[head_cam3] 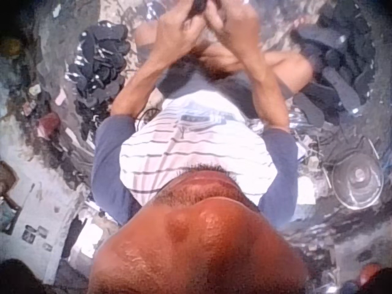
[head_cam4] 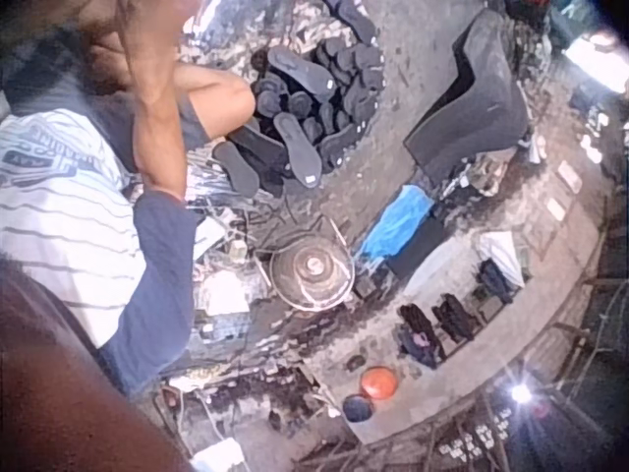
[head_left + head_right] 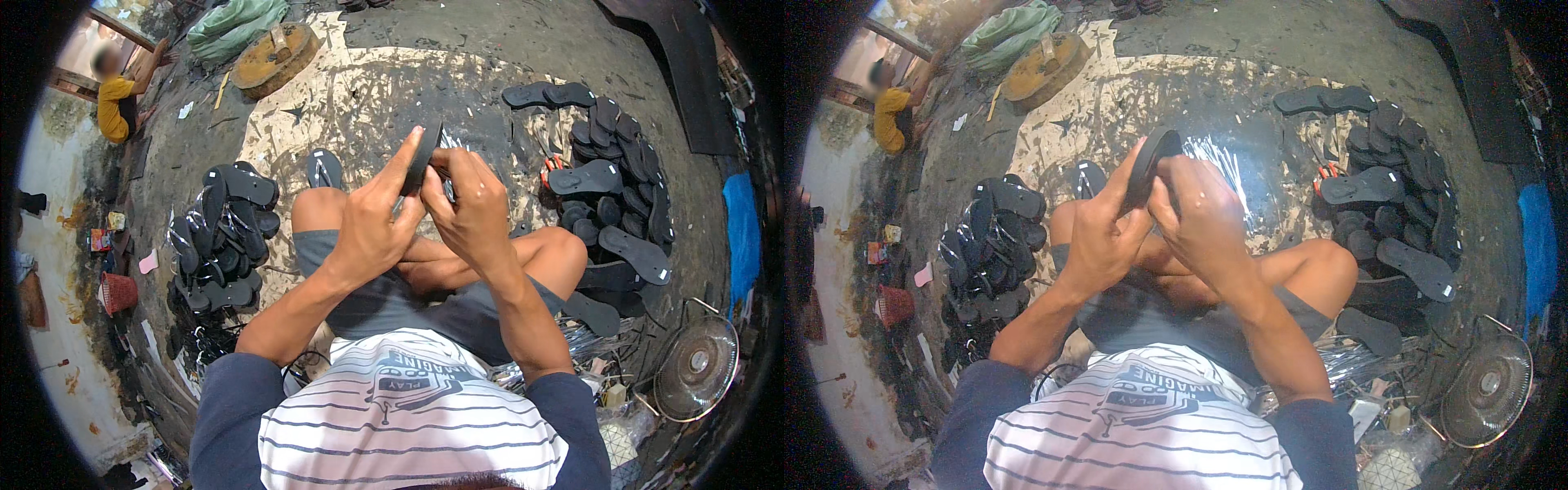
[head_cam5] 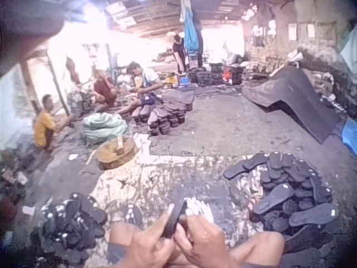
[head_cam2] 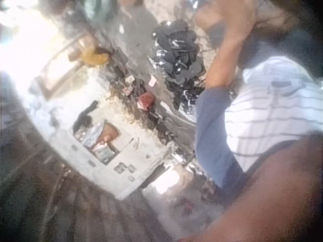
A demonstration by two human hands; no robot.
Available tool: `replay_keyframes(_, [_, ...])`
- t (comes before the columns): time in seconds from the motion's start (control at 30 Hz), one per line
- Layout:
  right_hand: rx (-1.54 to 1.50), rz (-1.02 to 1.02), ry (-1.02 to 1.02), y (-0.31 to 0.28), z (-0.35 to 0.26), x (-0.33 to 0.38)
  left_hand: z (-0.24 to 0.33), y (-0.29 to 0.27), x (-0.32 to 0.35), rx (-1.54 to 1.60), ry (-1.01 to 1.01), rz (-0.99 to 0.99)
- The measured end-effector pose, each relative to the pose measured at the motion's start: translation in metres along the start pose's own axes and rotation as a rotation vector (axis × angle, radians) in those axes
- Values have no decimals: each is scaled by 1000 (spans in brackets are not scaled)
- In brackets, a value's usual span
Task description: The person sits on the floor and assembles black sandals by inserting white straps into the sole. They use scissors to cut the straps to length and then press them into place on each sandal.
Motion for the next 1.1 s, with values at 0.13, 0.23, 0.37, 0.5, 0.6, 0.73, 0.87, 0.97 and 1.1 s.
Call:
replay_keyframes(0.13, [-7, -42, 47, 6, 8, -4, -4, -1, -3, -80, 54, -63])
replay_keyframes(0.23, [-28, -8, 125, 10, 30, -3, -18, 5, -7, -16, 7, -55])
replay_keyframes(0.37, [-10, 0, 155, 14, 30, 1, -17, 12, 7, -26, -69, -54])
replay_keyframes(0.5, [-9, -72, 133, 28, 36, 2, -24, 15, 5, -86, -83, -27])
replay_keyframes(0.6, [-3, -210, 171, 35, 58, 7, -49, 20, 2, -95, -93, -100])
replay_keyframes(0.73, [-25, -152, 225, 30, 52, 2, -45, 14, -5, 26, -79, -4])
replay_keyframes(0.87, [31, -131, 92, 32, 47, 2, -32, 20, -5, -43, 114, 38])
replay_keyframes(0.97, [74, -185, -36, 42, 48, 3, -56, 23, -4, -59, -6, -19])
replay_keyframes(1.1, [-74, -169, 99, 37, 59, 2, -73, 19, -2, -36, -165, -46])
Point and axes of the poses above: each hand's wrist, its own x-axis away from the middle knuckle, its own y-axis out of the palm, z = x × y, the point moved 9 cm from there along -x, towards the middle knuckle, and after that the axes turned 15 degrees about z, right-handed, at the moved point
